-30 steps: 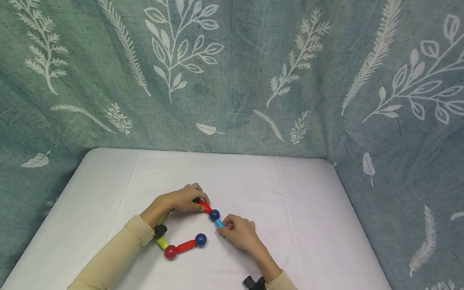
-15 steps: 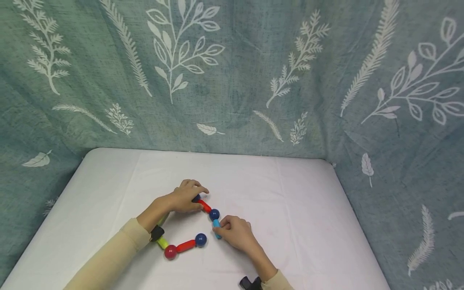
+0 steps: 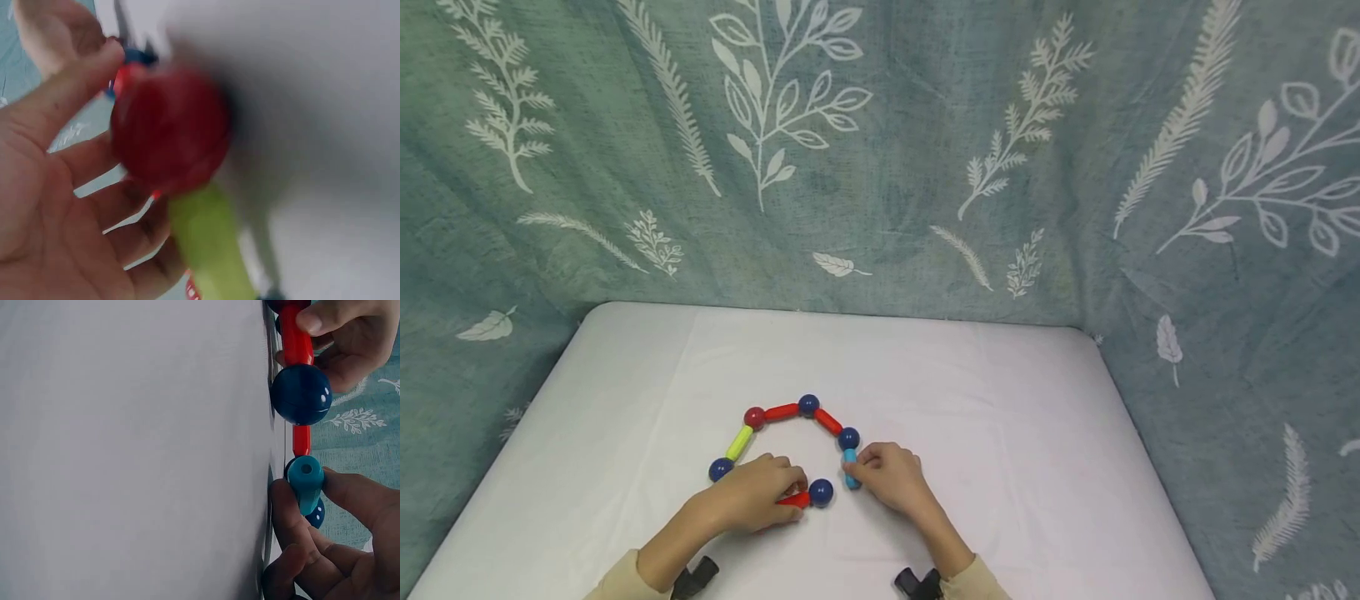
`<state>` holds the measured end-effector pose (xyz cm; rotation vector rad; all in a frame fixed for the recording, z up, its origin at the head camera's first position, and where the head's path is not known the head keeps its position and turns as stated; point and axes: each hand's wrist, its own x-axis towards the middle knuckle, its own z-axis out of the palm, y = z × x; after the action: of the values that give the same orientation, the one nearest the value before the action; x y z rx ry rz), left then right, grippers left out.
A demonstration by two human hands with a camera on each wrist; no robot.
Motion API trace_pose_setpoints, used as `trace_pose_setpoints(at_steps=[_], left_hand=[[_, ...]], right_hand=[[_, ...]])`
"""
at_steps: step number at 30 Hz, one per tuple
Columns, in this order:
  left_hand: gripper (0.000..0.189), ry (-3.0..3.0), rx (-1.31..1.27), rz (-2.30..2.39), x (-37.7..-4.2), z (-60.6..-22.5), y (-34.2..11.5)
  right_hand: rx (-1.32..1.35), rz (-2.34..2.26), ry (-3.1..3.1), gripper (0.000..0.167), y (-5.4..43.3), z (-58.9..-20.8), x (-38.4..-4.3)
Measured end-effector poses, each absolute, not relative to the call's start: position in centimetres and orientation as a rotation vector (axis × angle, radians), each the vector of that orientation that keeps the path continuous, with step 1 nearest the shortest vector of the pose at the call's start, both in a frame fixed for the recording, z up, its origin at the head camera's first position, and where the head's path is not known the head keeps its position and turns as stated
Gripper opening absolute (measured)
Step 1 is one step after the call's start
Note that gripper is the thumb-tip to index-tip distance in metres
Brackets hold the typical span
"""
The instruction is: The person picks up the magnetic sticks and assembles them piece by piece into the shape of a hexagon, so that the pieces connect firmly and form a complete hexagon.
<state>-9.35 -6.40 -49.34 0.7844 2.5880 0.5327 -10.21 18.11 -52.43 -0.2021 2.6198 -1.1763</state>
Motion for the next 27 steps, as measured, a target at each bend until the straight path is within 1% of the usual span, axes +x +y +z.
trace_pose_setpoints(at_steps=[5, 13, 23, 27], left_hand=[[0.030, 2.616, 0.803, 0.595, -8.5, -50.3, -6.0], [0.030, 2.608, 0.859, 0.630, -8.5, -50.5, -5.2], [0.028, 2.613, 0.900, 0.659, -8.5, -50.5, -4.5], [0.030, 2.642, 0.850, 0.675, -8.4, -50.3, -5.1]], right_hand=[[-0.208, -1.207, 2.618, 0.031, 17.6, -52.6, -10.2], [-0.189, -1.198, 2.645, 0.032, 17.2, -52.7, -10.2], [-0.186, -1.201, 2.648, 0.029, 16.9, -52.5, -10.1], [-0.197, -1.201, 2.631, 0.028, 17.2, -52.4, -10.2]])
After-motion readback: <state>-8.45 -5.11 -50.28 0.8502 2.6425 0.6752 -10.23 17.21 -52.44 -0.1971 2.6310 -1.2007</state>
